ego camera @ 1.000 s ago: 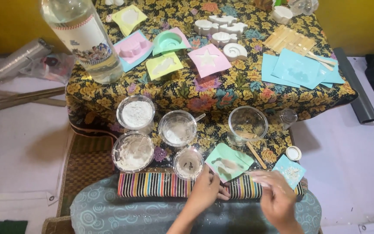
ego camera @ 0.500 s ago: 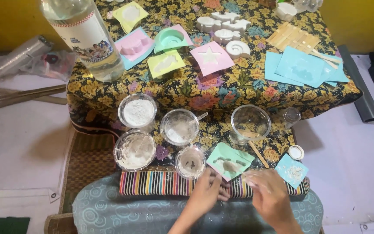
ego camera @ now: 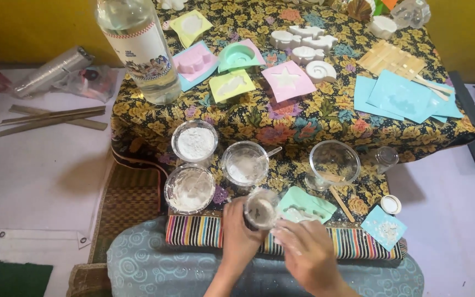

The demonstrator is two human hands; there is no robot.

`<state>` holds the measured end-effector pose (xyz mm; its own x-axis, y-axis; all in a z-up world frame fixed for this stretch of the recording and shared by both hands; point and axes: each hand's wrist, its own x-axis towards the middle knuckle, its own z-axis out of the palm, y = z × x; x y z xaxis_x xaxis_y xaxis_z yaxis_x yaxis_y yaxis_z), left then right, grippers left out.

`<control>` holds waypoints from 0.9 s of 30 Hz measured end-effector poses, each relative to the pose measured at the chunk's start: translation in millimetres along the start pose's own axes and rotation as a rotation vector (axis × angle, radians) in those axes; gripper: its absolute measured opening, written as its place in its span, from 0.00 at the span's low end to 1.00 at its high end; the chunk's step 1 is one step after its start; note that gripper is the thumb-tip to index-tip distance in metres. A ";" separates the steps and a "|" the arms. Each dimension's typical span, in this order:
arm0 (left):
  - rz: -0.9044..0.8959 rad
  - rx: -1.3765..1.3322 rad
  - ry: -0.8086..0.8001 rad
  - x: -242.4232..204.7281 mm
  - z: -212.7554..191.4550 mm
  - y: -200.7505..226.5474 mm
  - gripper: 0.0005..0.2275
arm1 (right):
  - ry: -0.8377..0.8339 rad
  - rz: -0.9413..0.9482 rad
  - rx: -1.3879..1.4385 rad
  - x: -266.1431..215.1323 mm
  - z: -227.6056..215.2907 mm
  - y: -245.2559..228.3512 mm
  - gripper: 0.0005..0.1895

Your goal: The person is preparing a mixture by combining white powder and liquid in small bowls, stirring them with a stick, and then pouring the mixture into silicone molds.

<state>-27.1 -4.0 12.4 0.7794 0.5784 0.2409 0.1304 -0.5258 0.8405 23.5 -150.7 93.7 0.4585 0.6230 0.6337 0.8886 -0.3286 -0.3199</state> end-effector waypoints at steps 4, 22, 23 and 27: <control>0.113 -0.367 -0.028 2.2 -1.2 -1.0 0.25 | 0.000 -0.003 0.118 0.0 6.4 -7.5 0.10; 0.304 -0.656 -0.161 21.2 -0.1 -2.3 0.17 | -0.449 -0.351 0.320 26.2 -29.1 9.9 0.04; 0.279 -0.621 -0.168 20.0 2.6 -6.7 0.19 | -0.477 -0.312 0.298 27.6 -33.4 11.0 0.02; 0.244 -0.525 -0.192 20.9 -3.3 -0.3 0.16 | -0.404 -0.354 0.042 16.5 -39.8 23.2 0.08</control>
<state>-12.9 10.4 18.8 0.8515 0.3313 0.4063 -0.3476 -0.2234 0.9107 51.3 -176.3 124.7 0.0907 0.9169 0.3887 0.9852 -0.0257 -0.1693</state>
